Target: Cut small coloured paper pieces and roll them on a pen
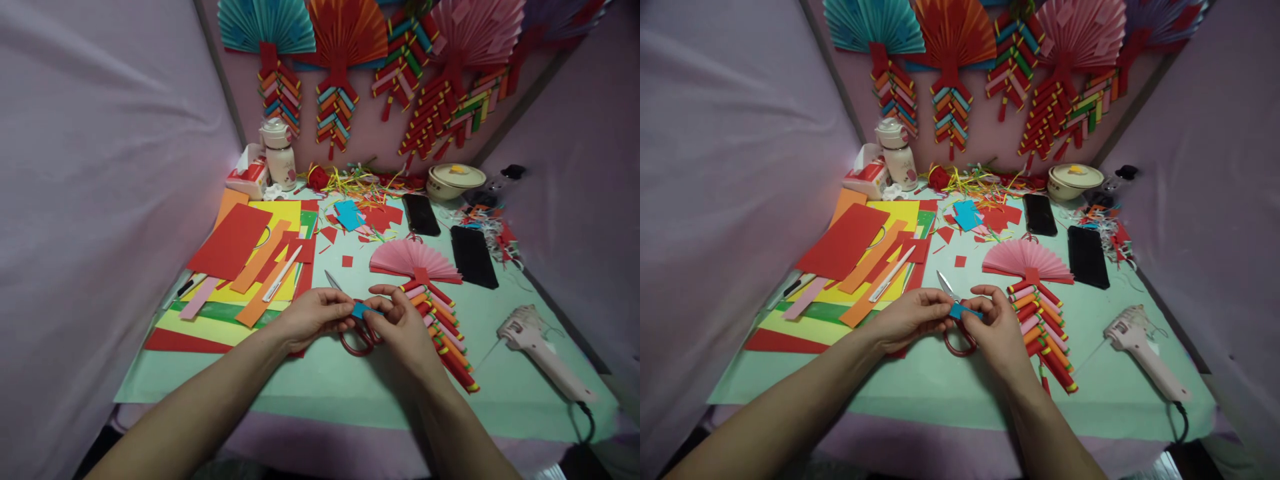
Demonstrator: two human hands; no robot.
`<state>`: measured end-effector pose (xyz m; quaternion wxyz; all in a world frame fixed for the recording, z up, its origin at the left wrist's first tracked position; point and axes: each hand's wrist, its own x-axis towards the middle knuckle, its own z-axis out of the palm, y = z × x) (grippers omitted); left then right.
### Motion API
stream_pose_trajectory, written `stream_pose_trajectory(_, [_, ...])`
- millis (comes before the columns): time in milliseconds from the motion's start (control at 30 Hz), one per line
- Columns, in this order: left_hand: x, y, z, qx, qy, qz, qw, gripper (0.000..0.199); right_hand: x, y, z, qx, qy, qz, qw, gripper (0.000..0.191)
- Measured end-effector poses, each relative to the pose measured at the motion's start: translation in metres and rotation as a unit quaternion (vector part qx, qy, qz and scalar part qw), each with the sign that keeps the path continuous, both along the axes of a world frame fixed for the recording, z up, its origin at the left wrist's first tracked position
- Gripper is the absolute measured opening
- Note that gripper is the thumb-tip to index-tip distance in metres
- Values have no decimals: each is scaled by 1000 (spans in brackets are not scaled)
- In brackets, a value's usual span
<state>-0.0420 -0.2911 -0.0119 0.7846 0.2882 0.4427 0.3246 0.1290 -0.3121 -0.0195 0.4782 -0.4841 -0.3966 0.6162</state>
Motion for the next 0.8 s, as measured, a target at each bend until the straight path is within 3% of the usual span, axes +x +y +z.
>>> stream_pose_trajectory(567, [0, 0, 0, 21, 11, 3, 1000, 41, -2, 0, -1, 9, -12, 4, 1000, 42])
stream_pose_trajectory(800, [0, 0, 4, 145, 121, -22, 982, 23, -3, -2, -2, 44, -61, -25, 997, 40])
